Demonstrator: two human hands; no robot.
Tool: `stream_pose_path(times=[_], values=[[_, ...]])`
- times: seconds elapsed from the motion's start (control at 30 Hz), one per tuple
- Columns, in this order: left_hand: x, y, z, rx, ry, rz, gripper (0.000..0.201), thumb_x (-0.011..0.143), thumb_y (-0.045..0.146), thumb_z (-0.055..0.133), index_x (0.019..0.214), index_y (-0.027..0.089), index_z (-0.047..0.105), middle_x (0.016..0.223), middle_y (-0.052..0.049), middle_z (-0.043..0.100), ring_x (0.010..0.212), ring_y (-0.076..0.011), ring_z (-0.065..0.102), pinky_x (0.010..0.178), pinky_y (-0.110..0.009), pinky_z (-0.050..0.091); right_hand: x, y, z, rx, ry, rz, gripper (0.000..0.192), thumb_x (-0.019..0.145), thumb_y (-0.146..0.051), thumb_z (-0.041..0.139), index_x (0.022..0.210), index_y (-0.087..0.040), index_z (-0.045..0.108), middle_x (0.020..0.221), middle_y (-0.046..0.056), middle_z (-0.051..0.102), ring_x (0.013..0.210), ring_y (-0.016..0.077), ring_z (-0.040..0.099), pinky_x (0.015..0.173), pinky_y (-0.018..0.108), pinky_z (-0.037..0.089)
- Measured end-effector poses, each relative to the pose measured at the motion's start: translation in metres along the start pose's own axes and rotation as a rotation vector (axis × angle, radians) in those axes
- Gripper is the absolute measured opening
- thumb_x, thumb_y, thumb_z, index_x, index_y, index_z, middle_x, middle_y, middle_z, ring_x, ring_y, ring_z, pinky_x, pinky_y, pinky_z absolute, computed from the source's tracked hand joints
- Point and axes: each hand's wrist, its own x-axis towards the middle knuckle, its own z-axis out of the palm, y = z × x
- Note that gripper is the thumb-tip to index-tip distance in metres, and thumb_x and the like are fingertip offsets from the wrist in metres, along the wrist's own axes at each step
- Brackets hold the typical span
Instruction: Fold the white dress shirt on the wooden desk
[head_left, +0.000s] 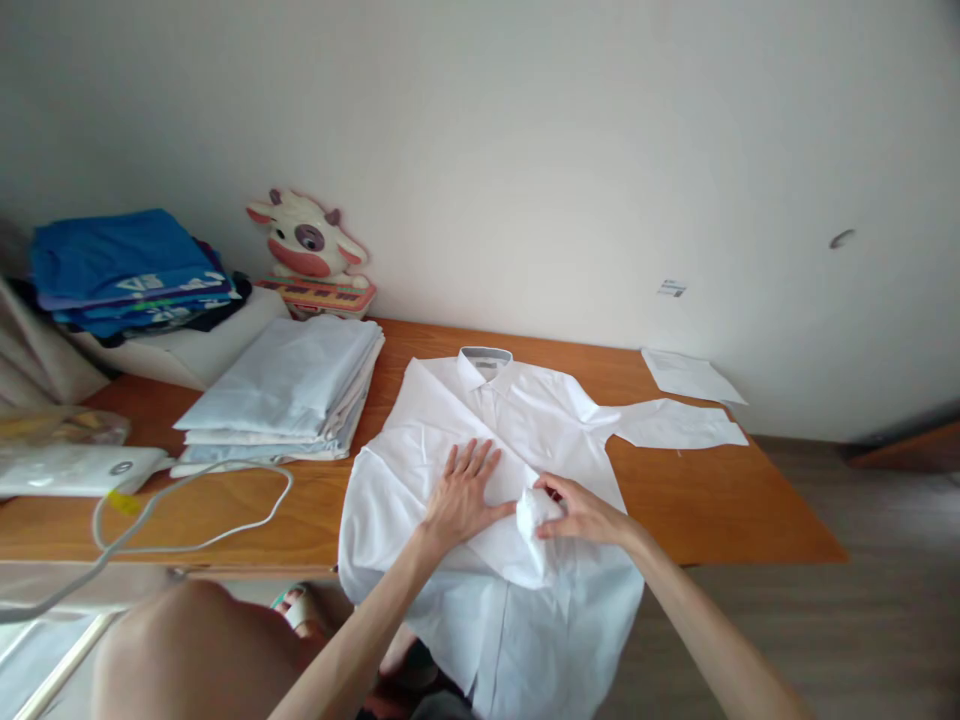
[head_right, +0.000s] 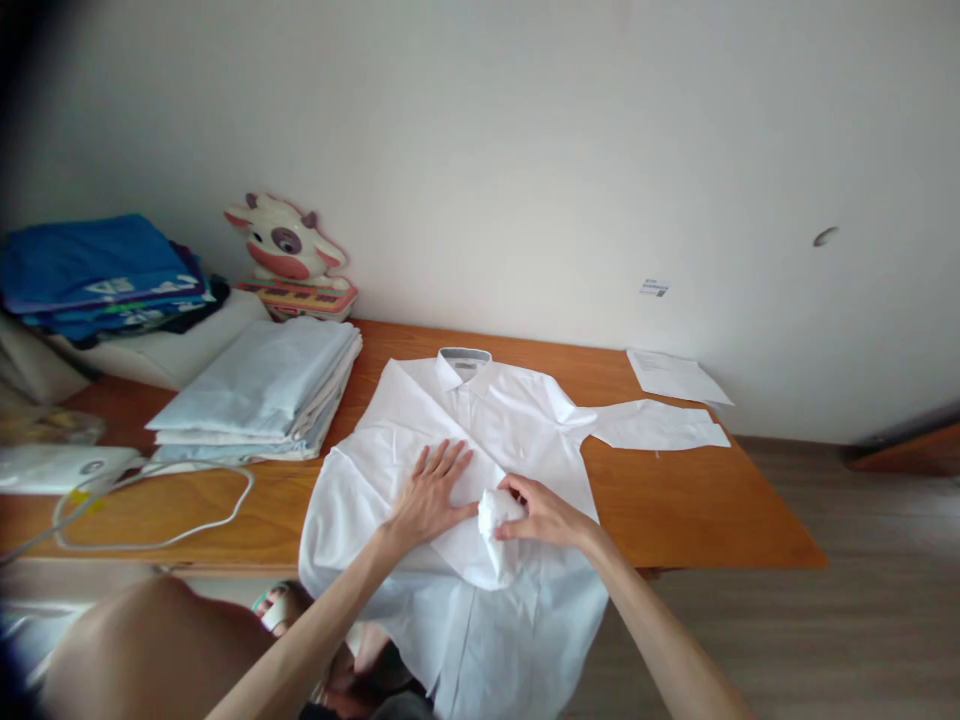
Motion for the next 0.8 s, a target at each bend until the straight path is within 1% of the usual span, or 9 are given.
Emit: stream_pose_path(times=[0.17,0.3,0.43,0.5,0.57,0.63,0.7,0.77,0.8], values=[[-0.001,0.001,-0.003,-0.015,-0.021,-0.022,0.074,0.105,0.065,0.047,0.169,0.029,0.037,0.177,-0.006,0.036,0.165,-0.0352,0.029,0.135,-0.059,0.023,-0.069,0.014,-0.015,0.126,0.001,0.103,0.052,0.087,-0.052,0.082,0.127,-0.025,0.063,0.111,0.001,0.065,0.101,0.0224,0.062,0.087,0.031,0.052],[0.001,0.000,-0.003,-0.019,-0.041,-0.023,0.070,0.108,0.057,0.046,0.171,0.030,0.033,0.178,-0.005,0.034,0.166,-0.0352,0.028,0.135,-0.061,0.021,-0.117,0.047,-0.010,0.192,0.083,0.217,0.050,0.096,-0.052,0.071,0.137,-0.026,0.062,0.095,0.001,0.065,0.087,0.0209,0.063,0.076,0.031,0.053],[0.003,0.001,0.001,-0.010,-0.031,-0.019,0.073,0.107,0.060,0.049,0.172,0.031,0.030,0.178,-0.006,0.034,0.166,-0.0368,0.027,0.135,-0.065,0.019,-0.137,0.068,0.007,0.301,0.168,0.278,0.060,0.098,-0.057,0.067,0.149,-0.028,0.055,0.086,-0.001,0.061,0.071,0.0179,0.060,0.058,0.027,0.051],[0.003,0.001,0.003,-0.009,-0.025,-0.015,0.079,0.104,0.065,0.051,0.172,0.031,0.029,0.178,-0.007,0.033,0.166,-0.0378,0.025,0.135,-0.066,0.018,-0.139,0.075,0.003,0.278,0.166,0.288,0.060,0.097,-0.055,0.070,0.148,-0.028,0.057,0.085,-0.002,0.062,0.067,0.0167,0.060,0.056,0.027,0.051],[0.003,0.001,0.004,-0.005,-0.027,-0.012,0.085,0.101,0.071,0.052,0.172,0.029,0.030,0.179,-0.009,0.032,0.166,-0.0390,0.023,0.135,-0.068,0.016,-0.138,0.086,-0.016,0.152,0.202,0.283,0.049,0.094,-0.052,0.073,0.135,-0.026,0.068,0.086,0.000,0.067,0.071,0.0180,0.064,0.063,0.028,0.054],[0.003,0.001,0.005,0.000,-0.027,-0.011,0.091,0.098,0.076,0.053,0.172,0.028,0.031,0.179,-0.010,0.031,0.166,-0.0400,0.023,0.135,-0.069,0.014,-0.131,0.105,-0.049,0.054,0.330,0.281,0.036,0.091,-0.048,0.077,0.116,-0.022,0.075,0.088,0.003,0.072,0.078,0.0202,0.068,0.070,0.030,0.056],[0.003,0.001,0.006,0.003,-0.021,-0.008,0.095,0.096,0.079,0.054,0.172,0.026,0.031,0.179,-0.012,0.031,0.166,-0.0405,0.023,0.134,-0.069,0.014,-0.121,0.131,-0.090,0.113,0.578,0.324,0.033,0.085,-0.043,0.082,0.106,-0.019,0.075,0.087,0.005,0.075,0.075,0.0207,0.068,0.068,0.030,0.056],[0.003,0.001,0.006,0.006,-0.014,0.000,0.096,0.095,0.079,0.055,0.172,0.026,0.030,0.179,-0.012,0.031,0.166,-0.0406,0.024,0.134,-0.069,0.014,-0.107,0.155,-0.133,0.256,0.855,0.395,0.041,0.077,-0.035,0.087,0.111,-0.018,0.071,0.079,0.004,0.075,0.068,0.0193,0.067,0.059,0.026,0.052],[0.003,0.001,0.006,0.007,-0.012,0.004,0.096,0.095,0.078,0.055,0.172,0.026,0.030,0.179,-0.012,0.031,0.166,-0.0406,0.024,0.134,-0.069,0.015,-0.099,0.164,-0.153,0.304,0.944,0.415,0.047,0.077,-0.033,0.087,0.117,-0.019,0.068,0.077,0.003,0.074,0.065,0.0185,0.066,0.056,0.025,0.050]])
